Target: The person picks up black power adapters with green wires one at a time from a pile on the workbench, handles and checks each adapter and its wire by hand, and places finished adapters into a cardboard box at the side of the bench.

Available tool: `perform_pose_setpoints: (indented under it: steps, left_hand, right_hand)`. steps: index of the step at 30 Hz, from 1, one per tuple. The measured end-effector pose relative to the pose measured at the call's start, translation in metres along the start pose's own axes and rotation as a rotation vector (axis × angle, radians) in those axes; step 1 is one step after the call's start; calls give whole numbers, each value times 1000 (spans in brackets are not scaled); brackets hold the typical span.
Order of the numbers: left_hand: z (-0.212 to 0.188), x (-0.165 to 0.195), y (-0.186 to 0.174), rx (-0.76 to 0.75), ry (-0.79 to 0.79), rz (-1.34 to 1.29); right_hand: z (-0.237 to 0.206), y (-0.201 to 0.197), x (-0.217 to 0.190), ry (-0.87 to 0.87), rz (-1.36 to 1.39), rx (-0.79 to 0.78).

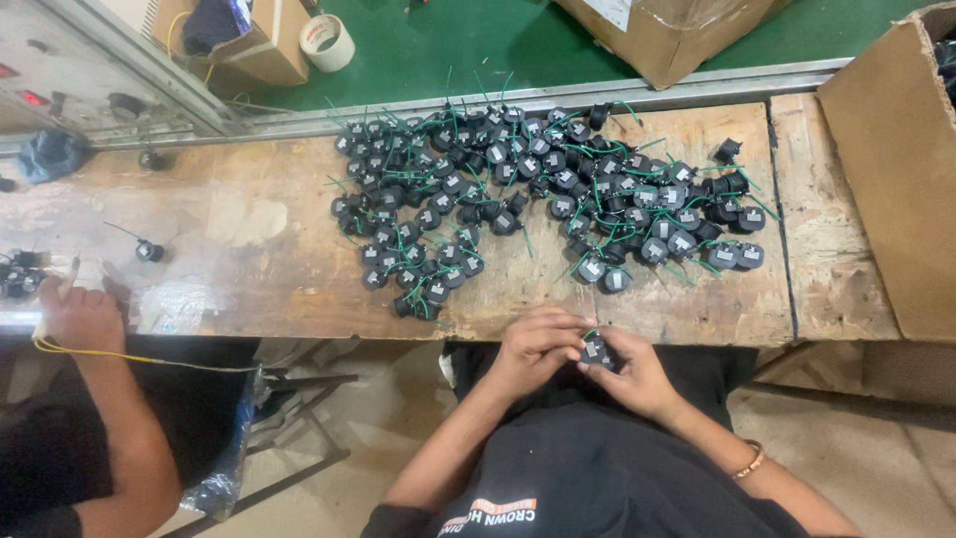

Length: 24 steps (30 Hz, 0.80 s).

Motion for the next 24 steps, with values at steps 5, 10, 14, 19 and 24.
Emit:
perform_pose_setpoints:
  steps: [5,10,14,19,24]
  left_hand:
    - [-33,-54,17,216,-546,-533]
    - [-36,-1,-67,327,-181,190]
    - [-77,11,-169,777,-303,648]
    - [-78,-23,-183,505,-473,906]
    - [-68,-49,-146,396,-426,903]
  right_hand:
    - [7,13,-40,-169,-138,-50]
    - [6,6,-56,-288,-18,-26]
    - [6,10,-20,10,342,-76]
    - [5,22,-12,105,431,-149]
    - [9,24,-41,-108,138,-220]
Point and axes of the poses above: each hand's wrist, its own z-axis towards the middle knuckle, its own y-axis out of the palm, x = y × z, the point moved 10 cm from there along z, towards the middle knuckle, and after that the axes turned 3 degrees about -x, right-handed, at the moved point
